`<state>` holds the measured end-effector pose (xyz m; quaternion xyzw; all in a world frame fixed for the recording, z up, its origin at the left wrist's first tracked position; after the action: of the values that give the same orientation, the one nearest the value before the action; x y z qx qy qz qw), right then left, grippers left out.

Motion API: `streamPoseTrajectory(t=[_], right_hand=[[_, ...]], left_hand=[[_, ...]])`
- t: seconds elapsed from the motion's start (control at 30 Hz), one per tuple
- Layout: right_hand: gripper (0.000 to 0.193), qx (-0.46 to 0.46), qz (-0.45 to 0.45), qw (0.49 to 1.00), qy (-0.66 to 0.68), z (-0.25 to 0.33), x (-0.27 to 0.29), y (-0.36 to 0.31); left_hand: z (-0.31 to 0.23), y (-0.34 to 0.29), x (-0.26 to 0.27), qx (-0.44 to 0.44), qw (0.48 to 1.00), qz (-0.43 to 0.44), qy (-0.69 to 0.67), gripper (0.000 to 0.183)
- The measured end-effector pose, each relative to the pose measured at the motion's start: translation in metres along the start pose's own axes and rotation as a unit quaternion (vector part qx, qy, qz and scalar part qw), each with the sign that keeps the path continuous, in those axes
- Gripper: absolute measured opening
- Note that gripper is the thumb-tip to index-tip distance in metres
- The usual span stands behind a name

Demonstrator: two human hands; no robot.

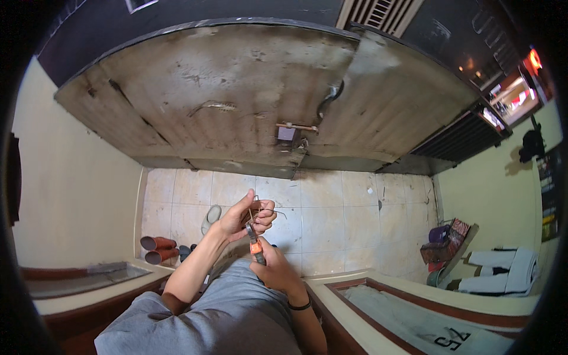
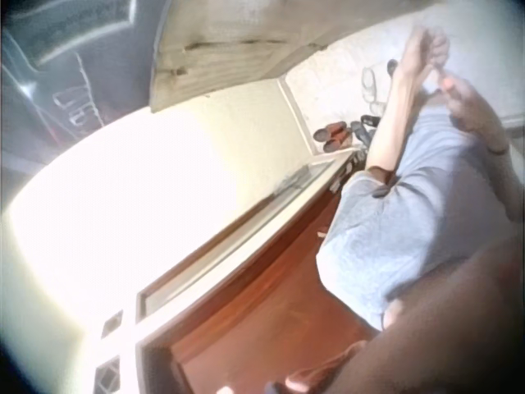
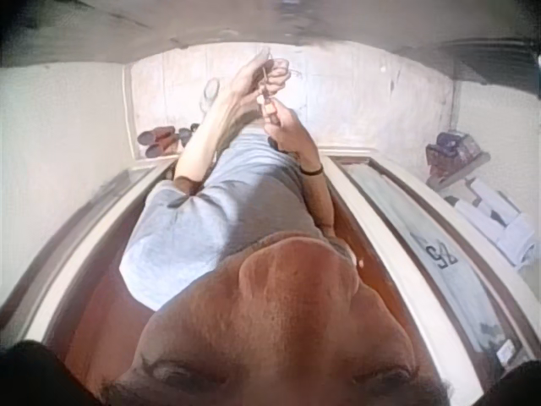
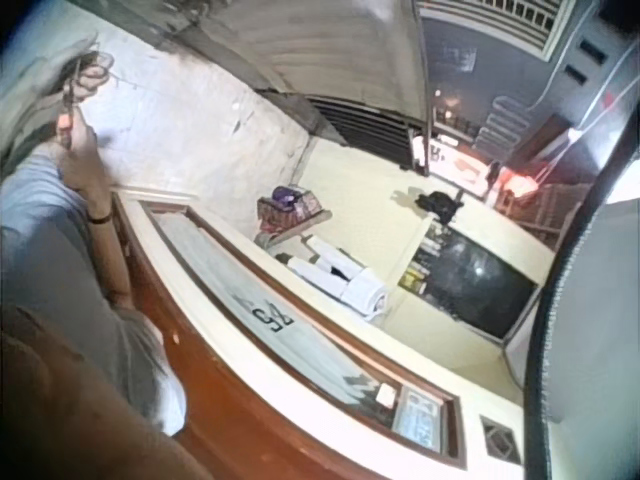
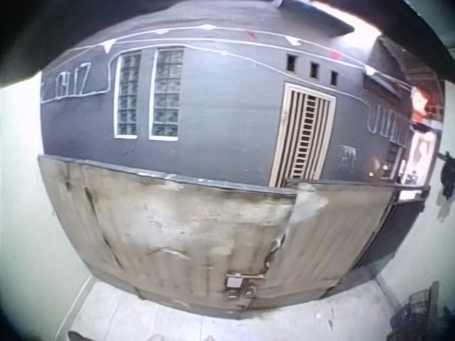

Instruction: The person uses pliers to pull out and remove pieces of wire from the frame of a wooden gate, then pulls away a loose piece of sheet material from the same gate.

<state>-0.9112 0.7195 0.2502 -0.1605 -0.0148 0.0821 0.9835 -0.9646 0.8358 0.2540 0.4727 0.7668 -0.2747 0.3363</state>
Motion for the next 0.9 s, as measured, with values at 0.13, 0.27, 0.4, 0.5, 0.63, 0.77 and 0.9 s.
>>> streamPoseTrajectory(t=[0.13, 0.27, 0.4, 0.5, 0.63, 0.77, 0.9], right_hand=[[0.026, -0.037, 0.075, 0.996, 0.024, 0.001, -0.007, 0.007], [0.029, -0.098, 0.128, 0.978, 0.132, -0.012, -0.022, 0.020], [0.040, -0.120, 0.078, 0.929, 0.340, 0.000, -0.028, 0.038], [0.038, -0.046, -0.012, 0.922, 0.384, 0.017, 0.007, 0.059], [0.019, -0.035, -0.240, 0.937, 0.253, 0.020, 0.092, 0.084], [0.014, 0.107, -0.426, 0.858, 0.267, 0.063, 0.165, 0.116], [0.027, 0.138, -0.547, 0.815, 0.136, 0.119, 0.241, 0.170]], left_hand=[[-0.005, -0.009, 0.019, -0.028, 0.999, -0.034, -0.016, 0.048], [-0.018, -0.012, 0.044, -0.084, 0.980, -0.136, -0.122, 0.049], [-0.058, -0.023, 0.096, -0.146, 0.954, -0.232, -0.119, 0.046], [-0.099, -0.046, 0.125, -0.153, 0.938, -0.312, 0.010, 0.043], [-0.155, -0.078, 0.163, -0.166, 0.870, -0.406, 0.228, 0.039], [-0.208, -0.083, 0.170, -0.193, 0.834, -0.428, 0.290, 0.039], [-0.248, -0.063, 0.159, -0.223, 0.837, -0.407, 0.290, 0.037]])
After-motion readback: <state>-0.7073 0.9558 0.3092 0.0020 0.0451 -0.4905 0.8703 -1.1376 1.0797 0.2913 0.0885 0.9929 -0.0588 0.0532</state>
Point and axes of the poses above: each hand's wrist, its own y-axis towards the middle knuckle, its own x-axis out of the back of the hand, z = x × y, the point moved 6 cm from there along y, towards the middle knuckle, and after that the axes turned 3 degrees about -x, right-handed, at the moved point
